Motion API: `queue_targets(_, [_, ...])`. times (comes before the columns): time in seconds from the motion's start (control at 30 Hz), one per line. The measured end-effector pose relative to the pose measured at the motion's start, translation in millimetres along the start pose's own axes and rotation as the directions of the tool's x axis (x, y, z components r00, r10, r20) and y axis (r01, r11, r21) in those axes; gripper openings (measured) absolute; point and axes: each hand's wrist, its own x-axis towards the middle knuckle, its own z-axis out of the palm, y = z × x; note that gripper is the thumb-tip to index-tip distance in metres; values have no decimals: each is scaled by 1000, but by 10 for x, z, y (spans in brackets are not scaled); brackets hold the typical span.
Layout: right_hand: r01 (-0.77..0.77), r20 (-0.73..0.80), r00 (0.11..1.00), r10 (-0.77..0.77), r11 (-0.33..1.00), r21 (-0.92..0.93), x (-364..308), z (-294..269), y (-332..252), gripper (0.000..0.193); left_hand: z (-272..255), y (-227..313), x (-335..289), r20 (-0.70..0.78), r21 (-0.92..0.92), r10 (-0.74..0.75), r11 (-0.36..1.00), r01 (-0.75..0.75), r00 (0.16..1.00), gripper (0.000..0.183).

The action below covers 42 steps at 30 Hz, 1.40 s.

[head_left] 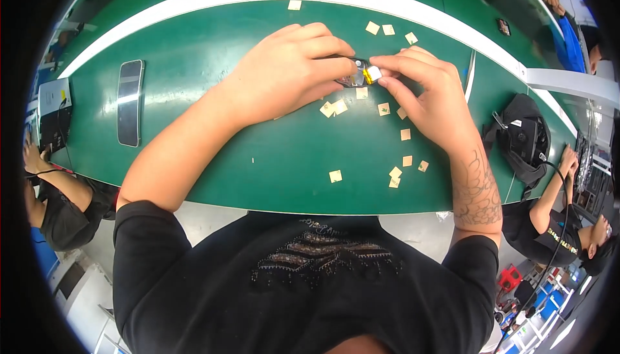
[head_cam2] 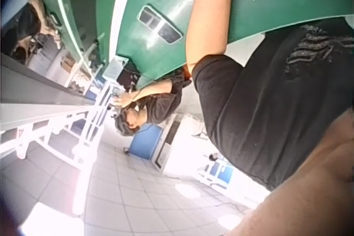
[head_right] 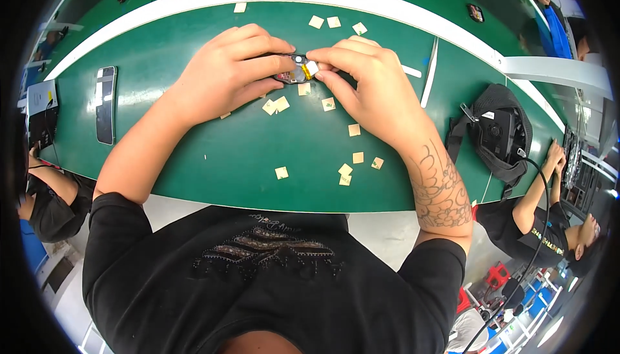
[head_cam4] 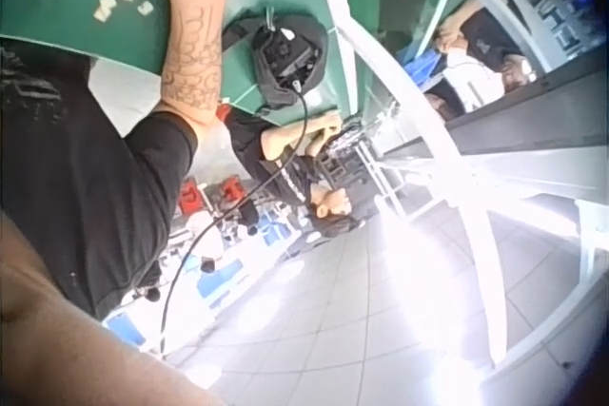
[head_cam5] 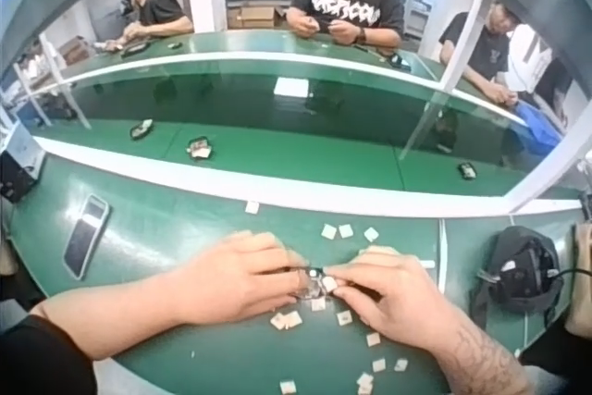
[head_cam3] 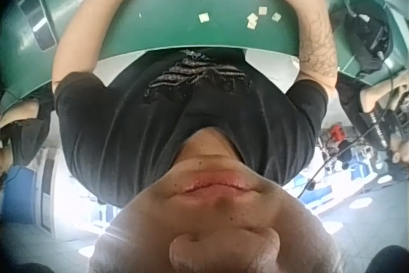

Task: Assemble small electronic components by applying adhesive stickers and connecting parts at a factory workbench.

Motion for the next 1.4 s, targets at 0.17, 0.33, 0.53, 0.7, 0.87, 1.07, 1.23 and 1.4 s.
queue_targets(0.17, [0,18,1000,1,1000,-25,7,-2,-30,20,-33,47,23,50,73,2,997,-6,999,31])
queue_targets(0.33, [41,-3,999,-42,991,-127,12,41,-63,24,-39,71,43,78,98,-19,995,11,997,30])
queue_targets(0.53, [37,-5,999,-38,984,-174,23,130,-137,27,-7,48,25,83,90,-34,996,27,996,32])
queue_targets(0.7, [14,-9,1000,-16,977,-215,56,158,-196,25,-10,51,19,82,69,-36,997,30,996,33])
queue_targets(0.87, [-40,-38,999,34,986,-160,53,212,-175,25,3,23,13,50,-16,-53,998,54,997,35])
queue_targets(1.07, [-71,-72,995,66,995,-73,29,250,-137,27,-4,41,24,29,-70,-113,991,115,993,46])
queue_targets(1.23, [-59,-64,997,54,995,-82,41,241,-143,26,-10,34,18,21,-75,-112,991,113,993,50])
queue_targets(1.4, [-66,-45,997,63,996,-62,65,230,-128,25,-14,34,26,30,-75,-108,991,110,994,51])
